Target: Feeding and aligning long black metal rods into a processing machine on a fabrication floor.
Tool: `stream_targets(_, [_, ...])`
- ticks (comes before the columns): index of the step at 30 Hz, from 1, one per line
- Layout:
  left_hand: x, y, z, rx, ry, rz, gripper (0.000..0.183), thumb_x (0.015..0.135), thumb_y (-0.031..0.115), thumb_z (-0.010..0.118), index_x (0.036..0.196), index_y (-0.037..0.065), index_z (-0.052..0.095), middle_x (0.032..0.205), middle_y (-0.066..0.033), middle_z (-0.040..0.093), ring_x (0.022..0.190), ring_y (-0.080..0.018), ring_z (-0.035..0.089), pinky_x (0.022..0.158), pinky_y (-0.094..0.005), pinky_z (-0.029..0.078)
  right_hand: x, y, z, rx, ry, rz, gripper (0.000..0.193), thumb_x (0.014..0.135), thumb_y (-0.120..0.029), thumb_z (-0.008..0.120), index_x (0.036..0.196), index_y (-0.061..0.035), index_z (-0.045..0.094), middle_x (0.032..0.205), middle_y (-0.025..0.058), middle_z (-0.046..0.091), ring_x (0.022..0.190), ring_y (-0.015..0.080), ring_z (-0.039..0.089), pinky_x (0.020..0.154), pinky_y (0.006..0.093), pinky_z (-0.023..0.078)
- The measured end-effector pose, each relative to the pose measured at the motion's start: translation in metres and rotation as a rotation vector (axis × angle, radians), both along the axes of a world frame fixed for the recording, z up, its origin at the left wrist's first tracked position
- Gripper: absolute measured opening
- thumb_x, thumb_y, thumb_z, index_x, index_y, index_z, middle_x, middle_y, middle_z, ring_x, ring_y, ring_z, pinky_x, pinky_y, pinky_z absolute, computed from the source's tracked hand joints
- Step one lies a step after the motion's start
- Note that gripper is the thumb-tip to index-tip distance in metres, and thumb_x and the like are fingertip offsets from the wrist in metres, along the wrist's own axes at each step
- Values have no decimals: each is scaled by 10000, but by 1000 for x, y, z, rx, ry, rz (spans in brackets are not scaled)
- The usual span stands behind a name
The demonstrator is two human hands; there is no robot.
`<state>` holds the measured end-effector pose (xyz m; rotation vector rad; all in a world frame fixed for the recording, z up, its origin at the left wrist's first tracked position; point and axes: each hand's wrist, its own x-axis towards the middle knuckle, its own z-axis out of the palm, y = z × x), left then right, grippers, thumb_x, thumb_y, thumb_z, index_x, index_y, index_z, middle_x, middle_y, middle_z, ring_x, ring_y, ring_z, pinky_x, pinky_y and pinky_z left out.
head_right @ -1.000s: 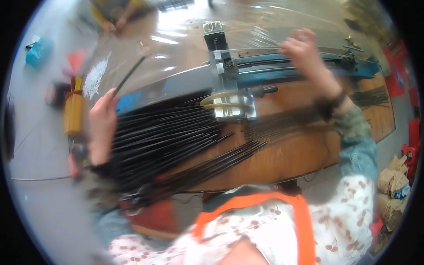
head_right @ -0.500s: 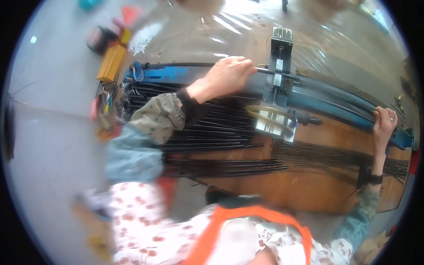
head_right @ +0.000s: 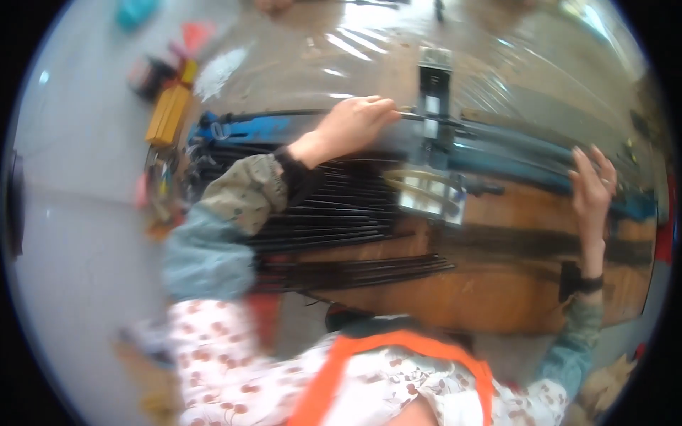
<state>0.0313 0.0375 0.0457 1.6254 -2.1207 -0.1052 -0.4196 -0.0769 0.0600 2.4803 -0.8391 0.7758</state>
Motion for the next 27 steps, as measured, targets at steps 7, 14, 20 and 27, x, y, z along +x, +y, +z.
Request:
stream_targets(7, [-9, 1, 9, 86, -118, 175, 159, 953, 219, 573, 894, 72, 588, 788, -195, 670, 762, -431, 647, 631, -526, 490, 37, 60, -11, 232, -93, 43, 223, 861, -109, 685, 1080, -74, 713, 984, 71, 687, 1005, 250, 602, 902, 402, 391])
stream_targets(14, [-15, 5, 8, 64, -110, 143, 177, 960, 211, 569, 876, 57, 549, 779, -192, 643, 779, -430, 625, 652, -505, 472, 69, 77, -35, 305, -177, 193, 288, 816, -103, 695, 1103, -76, 692, 893, 27, 664, 950, 233, 598, 804, 378, 361])
stream_targets(20, [-9, 7, -1, -38, -156, 94, 163, 955, 174, 574, 845, 59, 536, 769, -169, 636, 752, -404, 619, 640, -501, 463, 96, 80, -48, 678, -303, 389, 245, 794, 48, 627, 1022, -37, 662, 818, 98, 595, 820, 297, 573, 743, 388, 437])
stream_targets(27, [-9, -21, 2, -456, -429, -129, 74, 911, 143, 616, 902, 106, 552, 782, -49, 605, 726, -243, 642, 609, -366, 499, 82, 72, -43, 500, -76, 171, 237, 759, -234, 783, 818, -55, 640, 752, 98, 590, 763, 294, 567, 715, 412, 454])
